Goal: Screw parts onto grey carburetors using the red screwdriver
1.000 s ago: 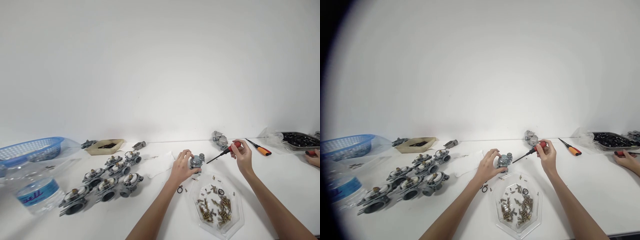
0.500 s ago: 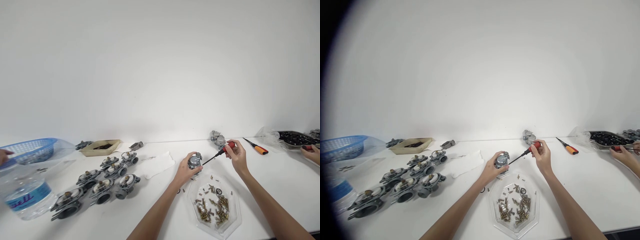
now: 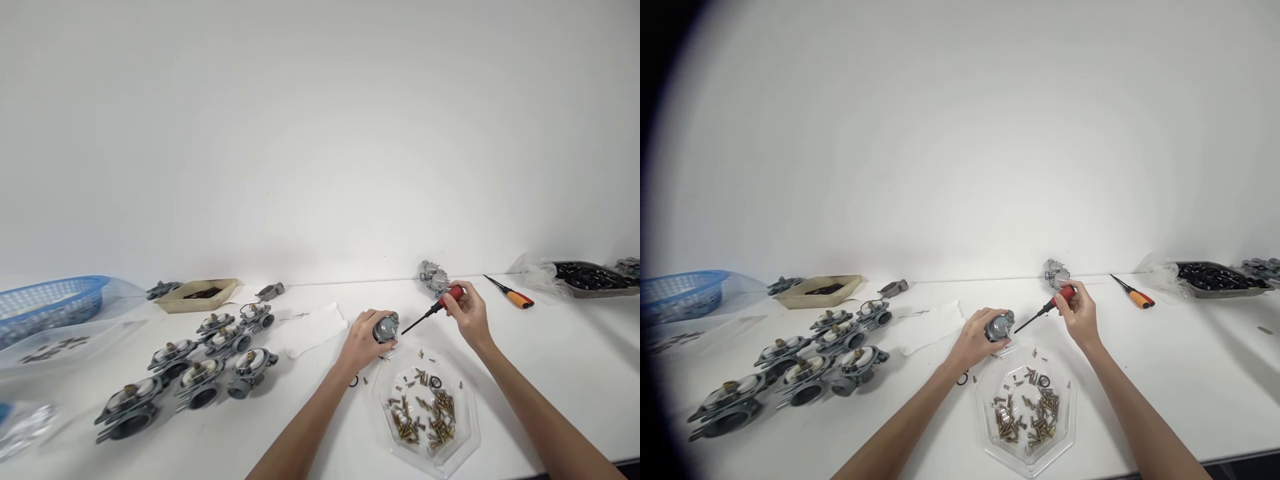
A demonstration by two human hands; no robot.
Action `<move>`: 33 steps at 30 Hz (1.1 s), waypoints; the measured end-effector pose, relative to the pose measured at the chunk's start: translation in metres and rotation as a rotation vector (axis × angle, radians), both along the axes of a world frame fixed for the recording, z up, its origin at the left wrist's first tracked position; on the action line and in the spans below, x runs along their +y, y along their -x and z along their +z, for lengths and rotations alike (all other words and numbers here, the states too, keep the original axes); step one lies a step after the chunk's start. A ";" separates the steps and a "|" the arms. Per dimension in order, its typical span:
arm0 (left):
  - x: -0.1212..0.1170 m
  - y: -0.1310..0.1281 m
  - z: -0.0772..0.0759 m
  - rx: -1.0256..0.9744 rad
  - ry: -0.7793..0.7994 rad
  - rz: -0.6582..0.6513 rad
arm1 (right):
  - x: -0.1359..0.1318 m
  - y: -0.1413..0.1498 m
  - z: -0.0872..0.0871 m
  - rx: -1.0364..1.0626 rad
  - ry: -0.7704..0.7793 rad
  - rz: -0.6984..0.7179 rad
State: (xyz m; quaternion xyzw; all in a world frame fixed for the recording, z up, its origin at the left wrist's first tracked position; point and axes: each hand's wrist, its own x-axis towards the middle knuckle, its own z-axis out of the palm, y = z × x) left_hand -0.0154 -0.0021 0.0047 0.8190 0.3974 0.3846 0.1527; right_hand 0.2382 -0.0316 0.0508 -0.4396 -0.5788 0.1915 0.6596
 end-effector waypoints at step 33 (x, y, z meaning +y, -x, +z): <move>0.000 -0.001 -0.001 -0.010 -0.020 0.000 | 0.001 -0.006 -0.003 -0.176 0.063 0.277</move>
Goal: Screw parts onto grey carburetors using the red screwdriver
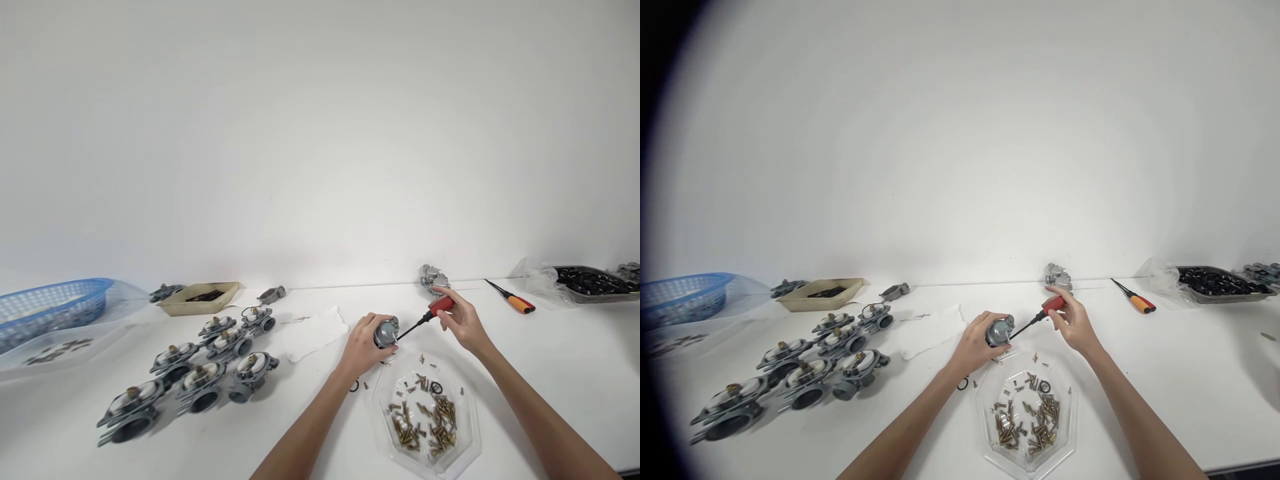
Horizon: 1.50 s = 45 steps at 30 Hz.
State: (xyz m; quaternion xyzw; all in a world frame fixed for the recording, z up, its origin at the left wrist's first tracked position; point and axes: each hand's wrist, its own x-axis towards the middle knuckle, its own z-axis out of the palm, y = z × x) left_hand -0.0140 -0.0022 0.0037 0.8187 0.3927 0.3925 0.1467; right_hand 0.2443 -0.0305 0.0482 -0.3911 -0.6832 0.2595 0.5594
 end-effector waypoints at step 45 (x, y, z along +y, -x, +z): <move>-0.003 -0.006 -0.003 0.115 -0.113 0.099 | -0.002 0.004 0.007 -0.244 0.040 -0.242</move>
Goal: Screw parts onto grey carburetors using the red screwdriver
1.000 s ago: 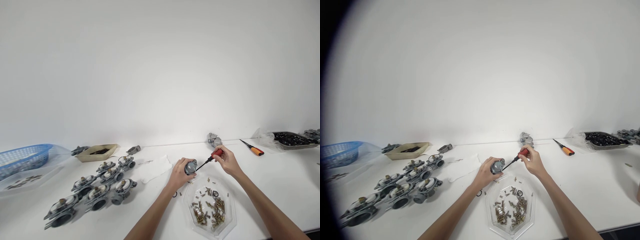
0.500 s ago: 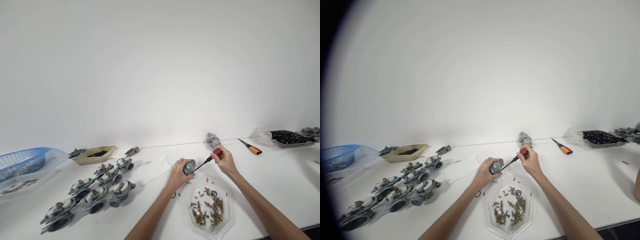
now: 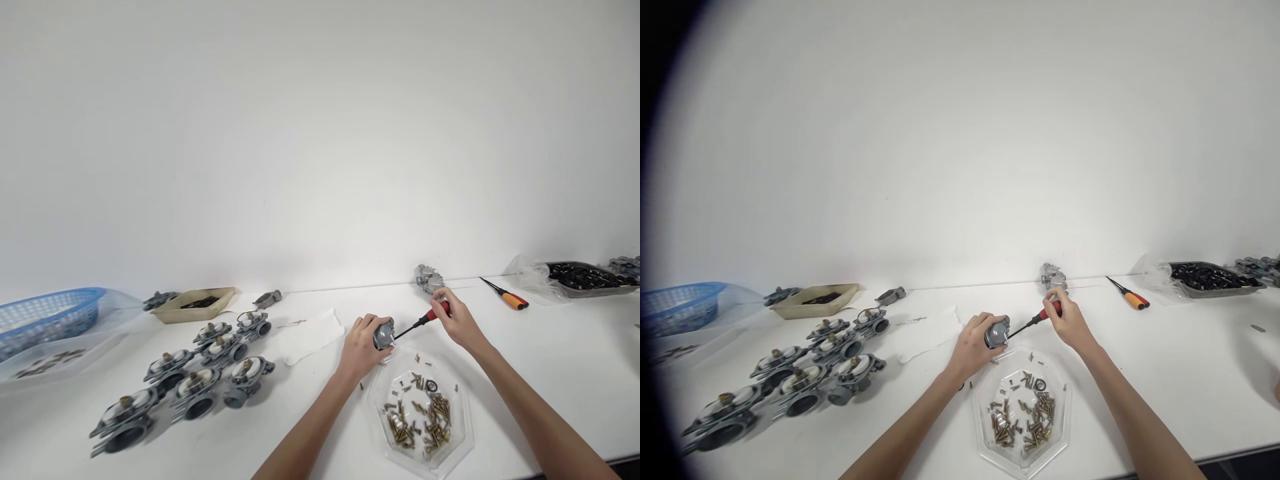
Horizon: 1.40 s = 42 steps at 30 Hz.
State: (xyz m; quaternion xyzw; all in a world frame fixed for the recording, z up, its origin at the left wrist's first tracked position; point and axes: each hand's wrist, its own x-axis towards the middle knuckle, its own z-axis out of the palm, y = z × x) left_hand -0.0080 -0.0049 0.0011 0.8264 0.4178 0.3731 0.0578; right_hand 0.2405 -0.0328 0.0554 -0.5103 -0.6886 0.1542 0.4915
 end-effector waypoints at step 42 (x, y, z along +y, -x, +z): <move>0.008 0.012 0.005 -0.076 0.114 -0.089 | 0.002 -0.005 -0.004 0.043 0.131 0.161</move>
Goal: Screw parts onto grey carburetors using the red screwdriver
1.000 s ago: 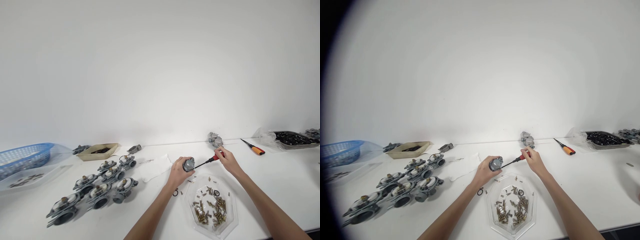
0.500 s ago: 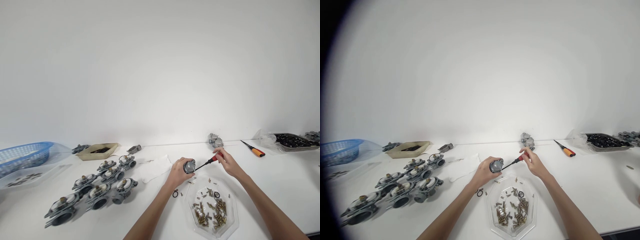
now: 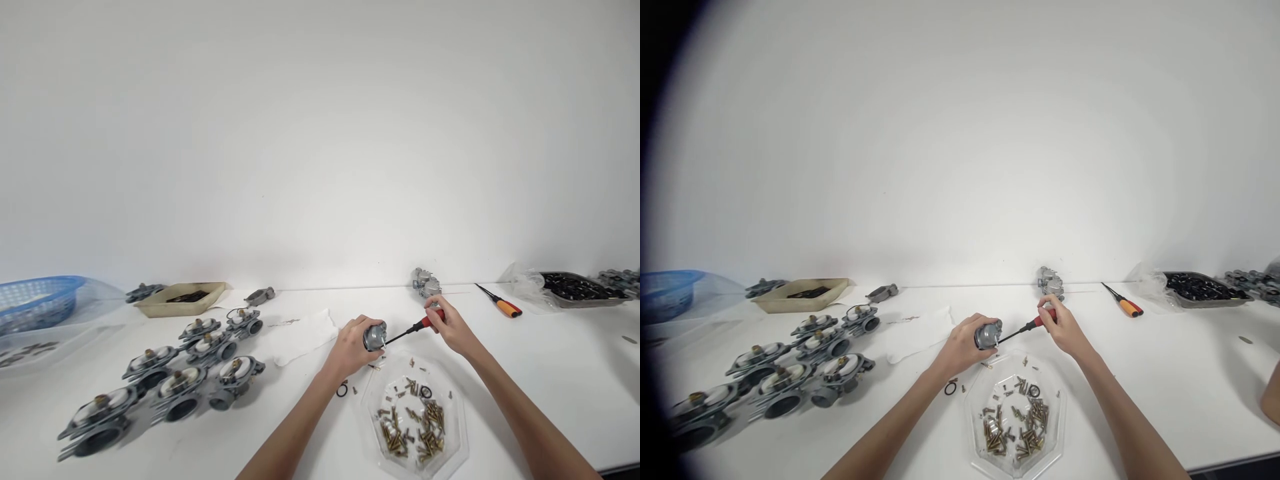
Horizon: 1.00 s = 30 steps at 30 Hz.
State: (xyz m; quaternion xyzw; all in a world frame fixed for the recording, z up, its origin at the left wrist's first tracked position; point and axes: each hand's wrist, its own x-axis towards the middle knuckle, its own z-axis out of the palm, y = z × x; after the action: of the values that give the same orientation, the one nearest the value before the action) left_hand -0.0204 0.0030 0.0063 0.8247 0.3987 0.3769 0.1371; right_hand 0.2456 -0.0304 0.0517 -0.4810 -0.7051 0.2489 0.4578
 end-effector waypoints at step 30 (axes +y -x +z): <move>0.003 0.005 0.001 -0.065 0.060 -0.063 | -0.001 0.000 0.002 -0.112 -0.016 -0.066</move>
State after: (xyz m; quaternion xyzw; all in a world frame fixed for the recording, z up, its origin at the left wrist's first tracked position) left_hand -0.0253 0.0065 0.0069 0.8199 0.3788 0.3869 0.1863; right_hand 0.2456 -0.0310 0.0537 -0.5135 -0.7154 0.2006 0.4294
